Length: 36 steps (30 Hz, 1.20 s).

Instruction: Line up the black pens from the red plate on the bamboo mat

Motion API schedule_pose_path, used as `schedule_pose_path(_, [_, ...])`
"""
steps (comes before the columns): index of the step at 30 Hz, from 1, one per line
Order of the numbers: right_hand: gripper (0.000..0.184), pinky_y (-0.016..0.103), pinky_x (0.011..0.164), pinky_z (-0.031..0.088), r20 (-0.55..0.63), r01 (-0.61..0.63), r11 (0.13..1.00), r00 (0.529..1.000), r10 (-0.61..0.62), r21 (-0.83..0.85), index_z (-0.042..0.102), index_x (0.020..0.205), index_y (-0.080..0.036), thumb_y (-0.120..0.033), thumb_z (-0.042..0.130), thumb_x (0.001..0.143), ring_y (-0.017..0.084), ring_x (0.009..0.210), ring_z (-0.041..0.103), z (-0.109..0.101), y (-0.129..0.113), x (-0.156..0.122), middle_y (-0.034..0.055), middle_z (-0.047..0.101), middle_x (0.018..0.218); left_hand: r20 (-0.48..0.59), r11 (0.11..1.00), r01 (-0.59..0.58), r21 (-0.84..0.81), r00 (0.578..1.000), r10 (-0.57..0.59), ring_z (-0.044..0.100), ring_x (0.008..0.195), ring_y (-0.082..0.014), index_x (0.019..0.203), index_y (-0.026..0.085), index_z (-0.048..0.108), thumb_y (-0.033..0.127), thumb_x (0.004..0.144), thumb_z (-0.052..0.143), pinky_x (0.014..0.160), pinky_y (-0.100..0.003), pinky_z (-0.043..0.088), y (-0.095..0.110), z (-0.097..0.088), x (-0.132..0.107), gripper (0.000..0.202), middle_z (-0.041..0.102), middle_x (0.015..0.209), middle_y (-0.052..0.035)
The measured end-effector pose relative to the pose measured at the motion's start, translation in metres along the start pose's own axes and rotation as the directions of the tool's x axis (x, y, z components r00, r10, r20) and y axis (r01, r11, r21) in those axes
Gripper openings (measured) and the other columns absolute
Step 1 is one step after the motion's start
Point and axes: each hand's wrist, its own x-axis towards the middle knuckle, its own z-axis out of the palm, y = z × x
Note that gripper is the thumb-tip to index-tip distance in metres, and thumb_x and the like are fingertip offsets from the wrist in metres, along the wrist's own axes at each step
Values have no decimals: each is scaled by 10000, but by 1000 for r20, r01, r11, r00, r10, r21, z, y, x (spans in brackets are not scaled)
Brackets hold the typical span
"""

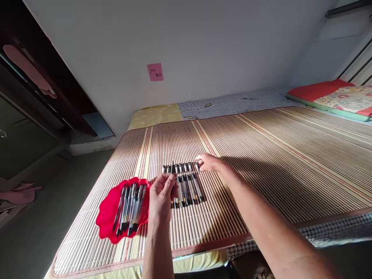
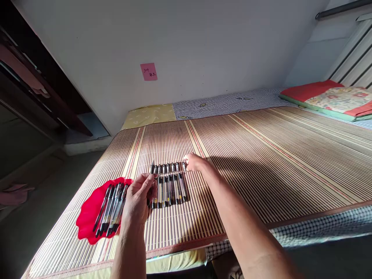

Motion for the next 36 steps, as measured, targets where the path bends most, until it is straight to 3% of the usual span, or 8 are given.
schedule_pose_path(5, [720,281,814,517,97,37,996,995,-29,-83,735,1287,-167,-19,827,589,250,1012,714,-6,-9,-2,101,774,1123,11,1000,10,9,1000,-10,469,457,-48,845,165,662,475,796,832,430,-165,295,-3,-3,1,357,600,635,34])
schedule_pose_path(14, [608,275,720,482,109,37,993,994,-25,-112,706,1323,-195,-99,804,731,236,970,696,2,-14,-5,109,724,1205,4,1000,-3,25,1000,3,448,457,-44,847,160,665,472,801,827,435,-167,283,-1,0,0,355,578,618,38])
schedule_pose_path(22, [583,282,699,487,78,19,999,997,-16,-38,759,1218,-190,-56,844,657,221,872,694,6,-12,-1,100,741,1151,-7,999,-3,42,1000,3,441,451,-46,818,163,645,491,790,823,435,-174,281,0,3,-2,374,572,611,39])
schedule_pose_path(26, [681,290,690,515,52,4,999,999,-5,37,722,1288,-174,-16,838,636,198,813,698,5,-5,-2,106,746,1158,-1,999,13,41,1000,-13,444,451,-45,802,170,620,489,781,827,438,-168,288,-2,5,-1,381,583,616,39])
schedule_pose_path(28, [689,293,718,530,19,0,998,1000,-2,62,677,1350,-162,-17,806,689,190,840,699,2,-4,-7,112,746,1158,0,999,3,47,1000,-3,446,447,-45,790,173,607,476,784,826,439,-165,291,-4,5,0,374,587,610,40])
schedule_pose_path(30, [561,289,739,541,-54,25,991,998,-18,132,654,1367,-141,-72,731,815,178,871,703,0,-7,-16,118,747,1137,-4,998,-14,55,1000,14,460,448,-48,787,175,600,464,780,833,441,-163,301,-6,5,1,371,595,610,41])
schedule_pose_path(32, [360,278,709,550,-154,101,941,987,-53,322,690,1290,-129,-167,629,938,157,833,704,-2,-19,-30,115,751,1084,-19,998,-23,57,1000,24,485,456,-52,794,178,600,459,766,846,442,-161,312,-10,6,2,374,604,620,43])
schedule_pose_path(36, [289,275,659,563,-221,303,635,953,-208,710,750,1078,-166,-406,618,983,141,760,697,5,-58,-63,77,746,974,-63,996,-70,64,995,74,510,466,-59,794,188,590,453,747,858,450,-163,330,-18,9,2,380,613,644,51])
